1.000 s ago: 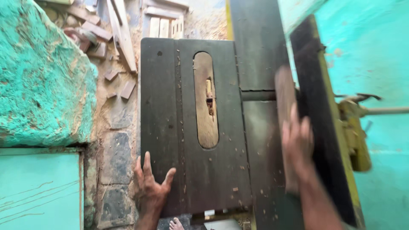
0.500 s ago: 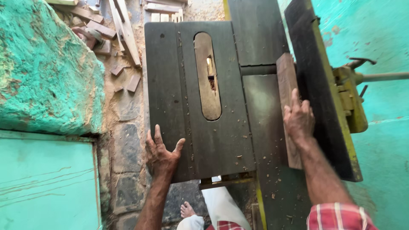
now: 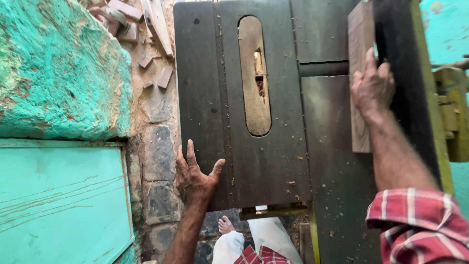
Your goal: The person planes a wood plank by sliding it along a jointer machine and then processes wood pieces on a saw table.
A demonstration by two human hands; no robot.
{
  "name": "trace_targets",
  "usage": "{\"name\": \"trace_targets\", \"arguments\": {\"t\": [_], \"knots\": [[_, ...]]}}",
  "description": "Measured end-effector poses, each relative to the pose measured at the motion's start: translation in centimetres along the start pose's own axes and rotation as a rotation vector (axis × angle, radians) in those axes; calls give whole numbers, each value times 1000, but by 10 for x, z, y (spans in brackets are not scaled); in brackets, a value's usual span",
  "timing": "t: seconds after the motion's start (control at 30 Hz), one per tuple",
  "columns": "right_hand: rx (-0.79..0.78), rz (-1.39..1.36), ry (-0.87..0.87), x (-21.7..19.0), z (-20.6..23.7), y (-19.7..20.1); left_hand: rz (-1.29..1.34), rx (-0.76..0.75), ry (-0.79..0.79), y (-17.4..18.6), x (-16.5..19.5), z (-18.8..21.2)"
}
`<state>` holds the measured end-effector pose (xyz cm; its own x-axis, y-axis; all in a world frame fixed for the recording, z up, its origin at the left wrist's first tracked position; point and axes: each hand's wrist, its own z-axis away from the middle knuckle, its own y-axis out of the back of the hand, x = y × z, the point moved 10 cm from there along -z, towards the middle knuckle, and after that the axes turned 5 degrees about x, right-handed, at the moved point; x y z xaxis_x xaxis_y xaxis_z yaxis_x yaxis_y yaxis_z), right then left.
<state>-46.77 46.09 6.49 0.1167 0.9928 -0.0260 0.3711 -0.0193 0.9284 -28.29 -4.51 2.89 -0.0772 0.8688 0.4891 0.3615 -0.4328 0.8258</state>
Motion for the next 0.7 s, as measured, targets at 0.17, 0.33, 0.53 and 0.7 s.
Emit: {"name": "trace_targets", "arguments": {"t": [0.17,0.33,0.53,0.7], "knots": [[-5,-20,22,6,-54,-29,-60,-101,42,-9,-7,-2],[59,33,98,2,-106,-45,-57,-164,87,-14,-10,-5],[42,3,82,-2,-171,-62,-63,-178,149,-15,-6,-11],[53,-2,84,-18,-215,-66,-57,-141,191,-17,-9,-12]]}}
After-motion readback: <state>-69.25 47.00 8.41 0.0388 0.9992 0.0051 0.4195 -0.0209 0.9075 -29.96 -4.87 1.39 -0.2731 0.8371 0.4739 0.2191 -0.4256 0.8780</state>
